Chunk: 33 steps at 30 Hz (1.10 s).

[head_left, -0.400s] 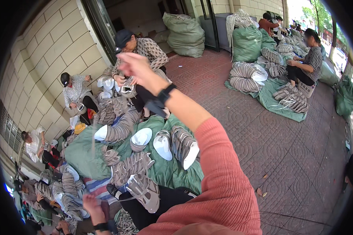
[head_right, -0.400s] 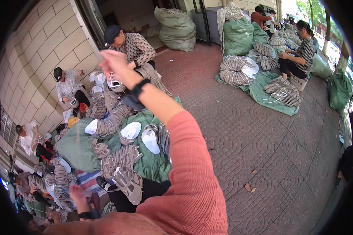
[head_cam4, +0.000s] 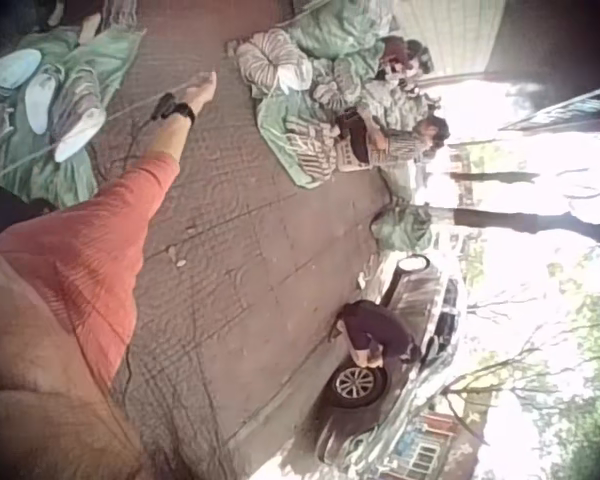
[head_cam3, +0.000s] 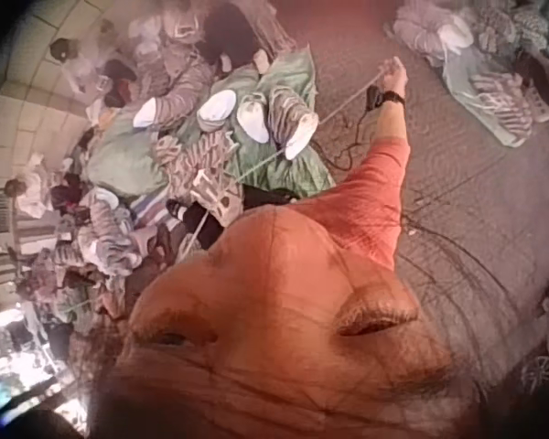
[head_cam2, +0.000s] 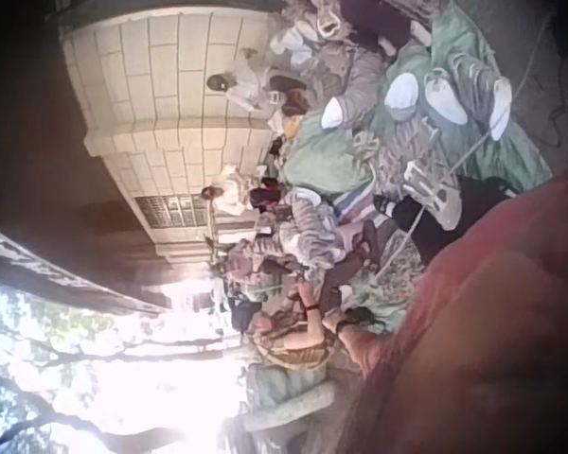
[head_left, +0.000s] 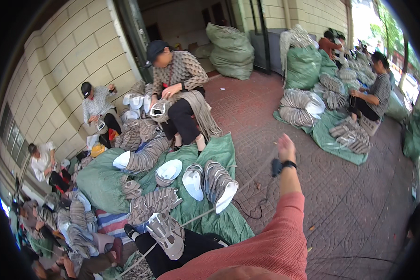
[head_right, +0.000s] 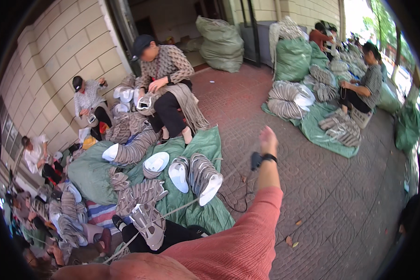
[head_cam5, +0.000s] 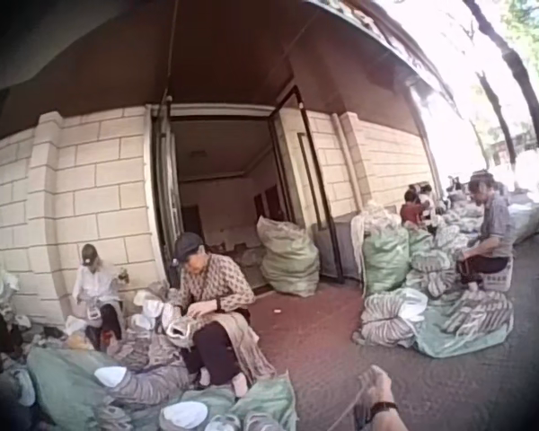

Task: The person is threading laces through the eyelets of shoe uppers in a shoe manufacturing environment.

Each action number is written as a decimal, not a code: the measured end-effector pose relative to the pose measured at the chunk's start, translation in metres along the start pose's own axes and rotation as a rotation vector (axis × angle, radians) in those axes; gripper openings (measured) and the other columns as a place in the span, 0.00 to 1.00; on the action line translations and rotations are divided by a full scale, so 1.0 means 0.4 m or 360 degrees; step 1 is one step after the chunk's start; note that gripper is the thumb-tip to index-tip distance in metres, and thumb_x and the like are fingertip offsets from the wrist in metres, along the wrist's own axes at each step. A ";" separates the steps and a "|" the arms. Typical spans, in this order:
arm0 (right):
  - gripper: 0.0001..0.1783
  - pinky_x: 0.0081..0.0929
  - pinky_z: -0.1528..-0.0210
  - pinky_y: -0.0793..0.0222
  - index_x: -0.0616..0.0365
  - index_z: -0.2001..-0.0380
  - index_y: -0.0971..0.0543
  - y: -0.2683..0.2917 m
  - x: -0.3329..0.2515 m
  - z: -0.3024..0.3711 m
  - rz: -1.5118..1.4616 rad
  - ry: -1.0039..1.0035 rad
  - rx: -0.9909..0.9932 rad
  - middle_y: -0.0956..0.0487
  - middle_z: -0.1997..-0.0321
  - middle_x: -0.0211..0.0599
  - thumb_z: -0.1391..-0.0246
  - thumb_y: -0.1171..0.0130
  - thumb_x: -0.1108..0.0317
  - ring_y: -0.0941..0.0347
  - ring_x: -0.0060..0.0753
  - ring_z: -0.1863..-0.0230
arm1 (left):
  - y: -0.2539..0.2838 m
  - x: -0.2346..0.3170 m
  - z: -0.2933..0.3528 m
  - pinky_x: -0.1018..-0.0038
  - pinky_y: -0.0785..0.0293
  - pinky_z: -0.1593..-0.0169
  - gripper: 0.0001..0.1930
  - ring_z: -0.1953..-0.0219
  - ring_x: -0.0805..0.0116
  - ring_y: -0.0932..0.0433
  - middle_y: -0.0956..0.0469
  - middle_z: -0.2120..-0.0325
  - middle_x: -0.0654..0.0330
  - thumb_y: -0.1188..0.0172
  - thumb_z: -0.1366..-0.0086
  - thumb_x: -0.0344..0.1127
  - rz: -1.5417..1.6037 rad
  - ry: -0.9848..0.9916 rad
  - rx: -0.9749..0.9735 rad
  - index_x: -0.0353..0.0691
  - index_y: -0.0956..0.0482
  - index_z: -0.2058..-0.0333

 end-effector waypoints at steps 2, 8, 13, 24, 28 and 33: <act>0.08 0.24 0.58 0.33 0.55 0.67 0.25 0.161 -0.021 -0.050 -0.0187 -0.0052 0.0309 0.24 0.65 0.31 0.48 0.46 0.64 0.29 0.29 0.61 | -0.261 -0.042 0.040 0.69 0.29 0.54 0.22 0.47 0.72 0.31 0.29 0.49 0.67 0.48 0.42 0.51 0.0038 0.0049 -0.0858 0.51 0.28 0.50; 0.03 0.18 0.86 0.50 0.50 0.72 0.26 0.069 0.157 0.208 0.0502 -0.0022 -0.0244 0.35 0.82 0.20 0.51 0.46 0.66 0.44 0.16 0.86 | -0.513 0.190 -0.045 0.60 0.38 0.51 0.21 0.53 0.59 0.33 0.31 0.56 0.61 0.51 0.44 0.49 0.0921 -0.0457 -0.0403 0.50 0.36 0.53; 0.07 0.11 0.84 0.54 0.53 0.67 0.21 -0.262 0.590 0.733 0.1447 -0.0769 -0.1281 0.32 0.82 0.17 0.51 0.41 0.69 0.45 0.09 0.85 | -0.046 0.542 -0.127 0.63 0.31 0.65 0.07 0.66 0.56 0.27 0.26 0.71 0.53 0.45 0.48 0.37 0.1962 -0.1460 0.1338 0.42 0.24 0.72; 0.18 0.14 0.78 0.50 0.58 0.65 0.25 -0.356 0.763 1.423 0.1664 -0.2104 -0.2591 0.38 0.80 0.18 0.41 0.53 0.54 0.45 0.11 0.79 | 0.610 0.533 -0.093 0.80 0.37 0.72 0.12 0.76 0.80 0.36 0.31 0.79 0.69 0.54 0.33 0.39 0.3923 -0.1680 -0.0794 0.36 0.27 0.68; 0.14 0.12 0.78 0.53 0.56 0.72 0.23 -0.354 0.736 1.410 0.1845 -0.2162 -0.2753 0.37 0.82 0.16 0.44 0.48 0.57 0.47 0.11 0.80 | 0.544 0.536 -0.071 0.83 0.40 0.72 0.14 0.77 0.81 0.39 0.35 0.81 0.70 0.56 0.33 0.40 0.4006 -0.1558 -0.1182 0.37 0.27 0.69; 0.12 0.14 0.74 0.44 0.55 0.71 0.21 -0.362 0.727 1.354 0.2083 -0.1874 -0.2955 0.27 0.76 0.19 0.44 0.48 0.59 0.38 0.13 0.76 | 0.463 0.508 -0.057 0.81 0.39 0.72 0.11 0.77 0.79 0.37 0.34 0.82 0.69 0.53 0.36 0.35 0.3820 -0.1283 -0.0987 0.38 0.26 0.74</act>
Point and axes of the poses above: each hand's wrist, its own z-axis away from the middle knuckle, its own y-axis out of the back of the hand, x = y × z, the point moved 8 cm from there along -z, towards the middle knuckle
